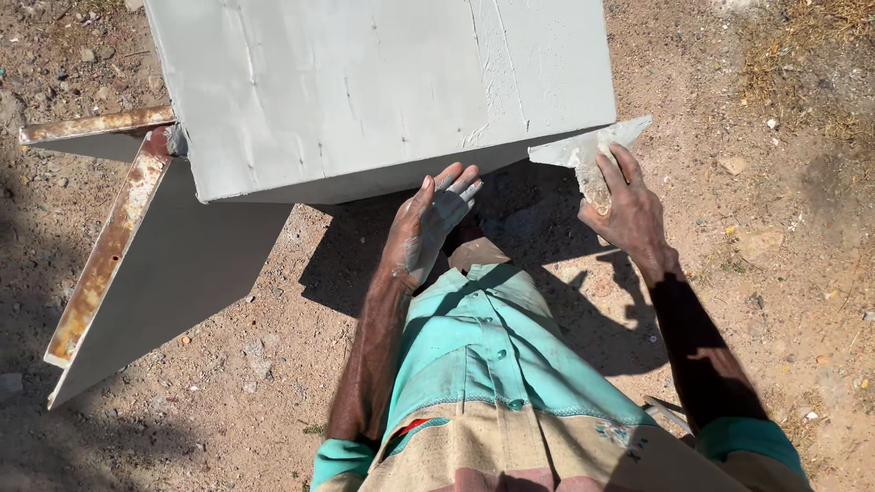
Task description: The person applies white plaster to the surfaces of a box-like wooden structure using a hand float, spreading and smoothing the material over the top and side panels, reloading plaster onto the float from their hand, and working around the structure before stepping back at the end.
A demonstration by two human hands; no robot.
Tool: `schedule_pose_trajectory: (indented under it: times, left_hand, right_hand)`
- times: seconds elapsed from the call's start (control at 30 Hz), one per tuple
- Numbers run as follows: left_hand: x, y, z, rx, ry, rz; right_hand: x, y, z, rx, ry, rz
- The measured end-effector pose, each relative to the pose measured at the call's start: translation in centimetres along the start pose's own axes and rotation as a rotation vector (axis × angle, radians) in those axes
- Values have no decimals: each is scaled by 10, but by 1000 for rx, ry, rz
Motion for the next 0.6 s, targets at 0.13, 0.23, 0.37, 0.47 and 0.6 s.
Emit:
schedule_pose_trajectory:
  times: [0.13, 0.23, 0.37, 0.47, 0.6]
  left_hand:
    - [2, -45, -40, -37, 63, 182]
    - [25, -82, -102, -154, 89, 340]
    - [76, -106, -163, -233, 10, 456]
    - [86, -86, -162, -93, -45, 583]
    - [94, -43, -122, 98, -42, 710]
  right_hand:
    - [-21, -23, 28, -79, 154, -46]
    - [-30, -65, 35, -123, 236, -312]
    - [-19, -136, 34, -252, 246, -624]
    - [-19, -167, 40, -298, 282, -443]
    - [-25, -161, 47, -219, 180, -431]
Point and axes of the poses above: each hand's wrist, its own z-axis away from the middle knuckle, its own x-axis out of the palm, y = z × x, the point moved 6 cm from there along -z, towards the middle knuckle, and after that the axes turned 12 degrees about -z, right-handed, at the moved point
